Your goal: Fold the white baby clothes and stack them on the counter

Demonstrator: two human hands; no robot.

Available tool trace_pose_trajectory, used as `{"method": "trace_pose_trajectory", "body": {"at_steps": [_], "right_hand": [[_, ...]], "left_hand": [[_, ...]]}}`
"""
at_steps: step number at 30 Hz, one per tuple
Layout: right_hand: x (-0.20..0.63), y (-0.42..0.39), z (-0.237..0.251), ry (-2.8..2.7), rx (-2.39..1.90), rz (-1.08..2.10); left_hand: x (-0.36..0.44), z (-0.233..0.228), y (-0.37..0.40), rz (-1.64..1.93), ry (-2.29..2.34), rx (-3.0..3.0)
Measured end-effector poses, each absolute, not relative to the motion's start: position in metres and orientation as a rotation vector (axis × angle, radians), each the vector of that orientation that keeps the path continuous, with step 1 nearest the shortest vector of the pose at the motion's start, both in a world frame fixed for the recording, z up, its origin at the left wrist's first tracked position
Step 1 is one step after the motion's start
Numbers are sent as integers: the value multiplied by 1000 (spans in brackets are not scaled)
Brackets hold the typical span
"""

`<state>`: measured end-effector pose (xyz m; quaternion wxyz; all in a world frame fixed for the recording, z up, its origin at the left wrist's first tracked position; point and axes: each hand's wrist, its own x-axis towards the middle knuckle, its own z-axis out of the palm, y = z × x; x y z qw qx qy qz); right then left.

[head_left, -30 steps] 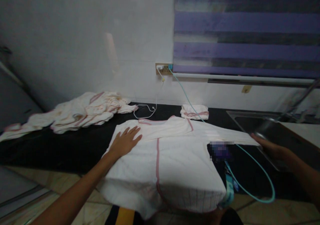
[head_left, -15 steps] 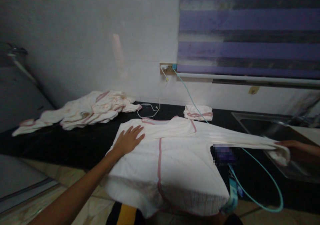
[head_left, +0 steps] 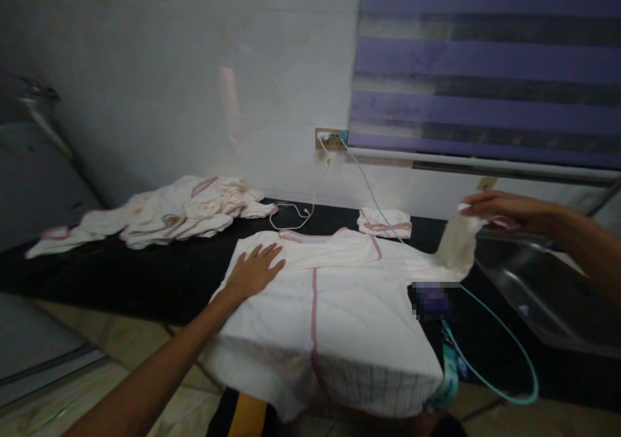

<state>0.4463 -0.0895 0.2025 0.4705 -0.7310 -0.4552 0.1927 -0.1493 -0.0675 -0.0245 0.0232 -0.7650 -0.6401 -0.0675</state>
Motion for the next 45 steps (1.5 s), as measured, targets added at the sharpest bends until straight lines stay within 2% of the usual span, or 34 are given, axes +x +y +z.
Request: {"method": "trace_pose_trajectory", "body": {"at_steps": [2, 4, 10, 14, 17, 20, 27, 30, 33, 37, 39, 43, 45], "right_hand": [[398, -79, 207, -1402, -1776, 1044], [350, -70, 207, -1519, -1636, 1186], [227, -43, 189, -1786, -1333, 1131], [161, -31, 161, -1910, -1193, 1083], [117, -27, 132, -1843, -1159, 1031], [79, -24, 102, -1606, -1191, 1116], [45, -36, 50, -1490, -1089, 1474], [53, -41, 34, -1438, -1013, 1510], [68, -41, 16, -1405, -992, 1443], [90, -44, -6, -1432, -1014, 1276], [98, -49, -13, -1549, -1004, 1066], [109, -59, -16, -1959, -994, 430], [112, -62, -15, -2101, -1073, 273]], "left_hand": [[-148, -23, -69, -221, -1976, -2373], [-147, -21, -71, -234, -1975, -2376], [-144, -18, -75, -341, -1961, -2385], [-142, -16, -79, -580, -1646, -2354], [-141, -12, -83, -798, -1366, -2422], [-139, -8, -88, -936, -1255, -2570], [-135, 0, -99, -1024, -1641, -2674], [-136, 0, -96, -1222, -1710, -2769], [-141, -2, -86, -1614, -1759, -2817], [-151, -2, -72, -2636, -1995, -2222], [-158, 0, -68, -2970, -2004, -1955], [-168, 8, -67, -3512, -1874, -1687], [-171, 11, -69, -3683, -1800, -1445]]}}
